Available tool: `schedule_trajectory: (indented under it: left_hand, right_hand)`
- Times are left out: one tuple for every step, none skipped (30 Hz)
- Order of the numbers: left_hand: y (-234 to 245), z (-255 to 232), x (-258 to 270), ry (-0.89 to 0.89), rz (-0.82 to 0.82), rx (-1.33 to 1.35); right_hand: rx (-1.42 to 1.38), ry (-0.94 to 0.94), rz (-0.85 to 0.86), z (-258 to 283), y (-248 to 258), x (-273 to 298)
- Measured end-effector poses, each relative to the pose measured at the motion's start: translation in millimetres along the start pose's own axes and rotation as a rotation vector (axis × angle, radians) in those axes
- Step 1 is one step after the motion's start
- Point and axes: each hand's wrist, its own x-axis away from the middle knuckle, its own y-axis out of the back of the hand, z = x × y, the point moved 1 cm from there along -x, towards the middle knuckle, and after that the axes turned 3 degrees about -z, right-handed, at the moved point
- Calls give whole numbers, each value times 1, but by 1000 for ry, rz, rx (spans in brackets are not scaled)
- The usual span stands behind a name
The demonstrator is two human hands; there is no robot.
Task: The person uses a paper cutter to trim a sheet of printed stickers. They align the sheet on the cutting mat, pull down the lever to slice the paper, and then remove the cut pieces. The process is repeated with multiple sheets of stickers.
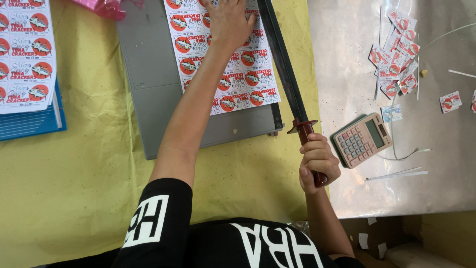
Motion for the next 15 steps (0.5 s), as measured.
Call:
schedule_trajectory:
  left_hand:
    - [1, -1, 0, -18, -52, -15]
    - [2, -2, 0, -35, -103, -31]
    - [4, -3, 0, -52, -155, -47]
    - [5, -3, 1, -59, -173, -63]
    - [6, -4, 1, -66, -190, -77]
    - [7, -5, 1, -72, -208, -91]
    - [7, -5, 2, -60, -180, -87]
    - [8, -5, 3, -48, -152, -83]
    - [8, -5, 1, -38, -126, -77]
    - [9, -6, 0, -36, -122, -66]
    - [9, -6, 0, -30, -117, -54]
    - [9, -6, 0, -25, -112, -43]
    - [9, -6, 1, -18, -94, -26]
    - [9, -6, 1, -10, -75, -10]
    - [9, -6, 1, -2, -58, 6]
  right_hand:
    - [8, -6, 2, 0, 1, 2]
    - [15, -12, 5, 0, 1, 3]
    - [16, -20, 2, 0, 2, 5]
    - [16, -27, -2, 0, 2, 7]
    - [17, -35, -5, -1, 3, 8]
    - [20, -34, -2, -2, 3, 10]
    - [26, -36, 0, -2, 4, 13]
    - [32, -38, 2, -3, 4, 17]
    - [37, -30, 11, -5, 4, 20]
    - [41, -22, 20, -8, 4, 23]
    - [45, -17, 31, -9, 5, 26]
    - [64, -20, 54, -10, 6, 29]
    - [82, -24, 76, -11, 8, 31]
    - [100, -27, 98, -11, 11, 33]
    - [123, -38, 112, -10, 13, 34]
